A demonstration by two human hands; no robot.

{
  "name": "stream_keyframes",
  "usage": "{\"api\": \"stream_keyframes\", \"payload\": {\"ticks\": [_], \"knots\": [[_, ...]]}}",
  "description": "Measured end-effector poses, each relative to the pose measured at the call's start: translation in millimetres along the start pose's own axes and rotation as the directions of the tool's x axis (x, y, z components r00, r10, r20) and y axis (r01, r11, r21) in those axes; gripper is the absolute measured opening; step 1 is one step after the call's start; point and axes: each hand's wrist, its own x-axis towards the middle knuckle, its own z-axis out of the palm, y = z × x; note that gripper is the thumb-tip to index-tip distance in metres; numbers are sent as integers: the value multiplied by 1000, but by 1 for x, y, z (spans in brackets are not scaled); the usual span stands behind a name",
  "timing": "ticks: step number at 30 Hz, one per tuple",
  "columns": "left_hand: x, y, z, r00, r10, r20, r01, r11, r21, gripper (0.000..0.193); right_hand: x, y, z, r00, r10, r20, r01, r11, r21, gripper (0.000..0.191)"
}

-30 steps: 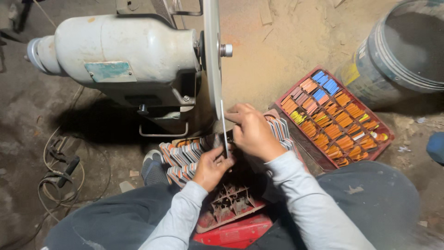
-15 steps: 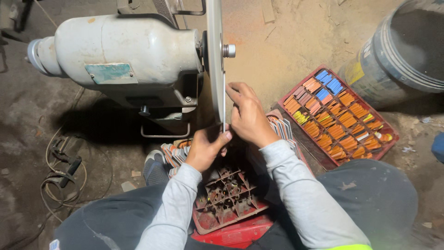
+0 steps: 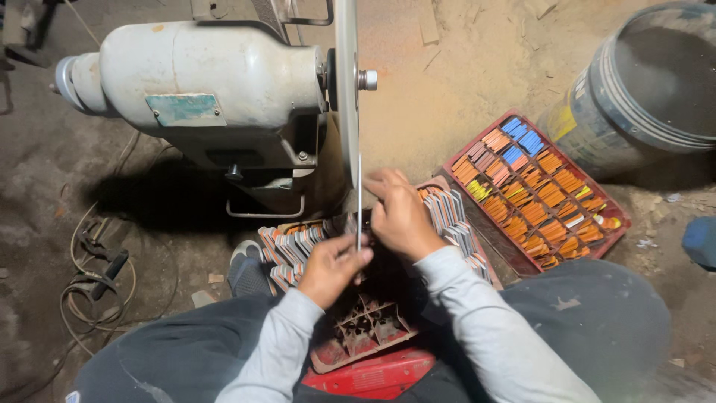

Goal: The person sits on the floor of a workshop and holds small flat pieces one at a time against a spinning disc sander to sand their edges. They turn each piece to sand different sides, then place the finished piece into a compartmented tray and pick up the next piece.

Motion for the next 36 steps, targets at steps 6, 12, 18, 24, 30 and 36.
{"api": "stream_keyframes", "payload": {"ticks": [6,12,18,24,30,36], "knots": [[-4,-6,13,966,187,-181,-80,876,476,50,1,18,-42,830,441,342,-477,878,24,42],[37,14,2,999,45,-23,-48,981,-189,35,17,16,-8,999,-36,2,35,987,156,56],[68,29,-14,995,29,92,9,922,-387,24,41,28,19,996,-33,-85,34,999,8,63],[56,30,-17,988,28,150,38,908,-418,18,29,20,30,989,-13,-144,12,1000,-12,56],[22,11,-16,973,-18,229,117,896,-429,18,-2,2,27,994,-10,-107,7,1000,-29,55],[-22,-12,-12,984,147,-101,-86,889,450,39,-24,10,-12,844,39,535,-166,968,191,45]]}}
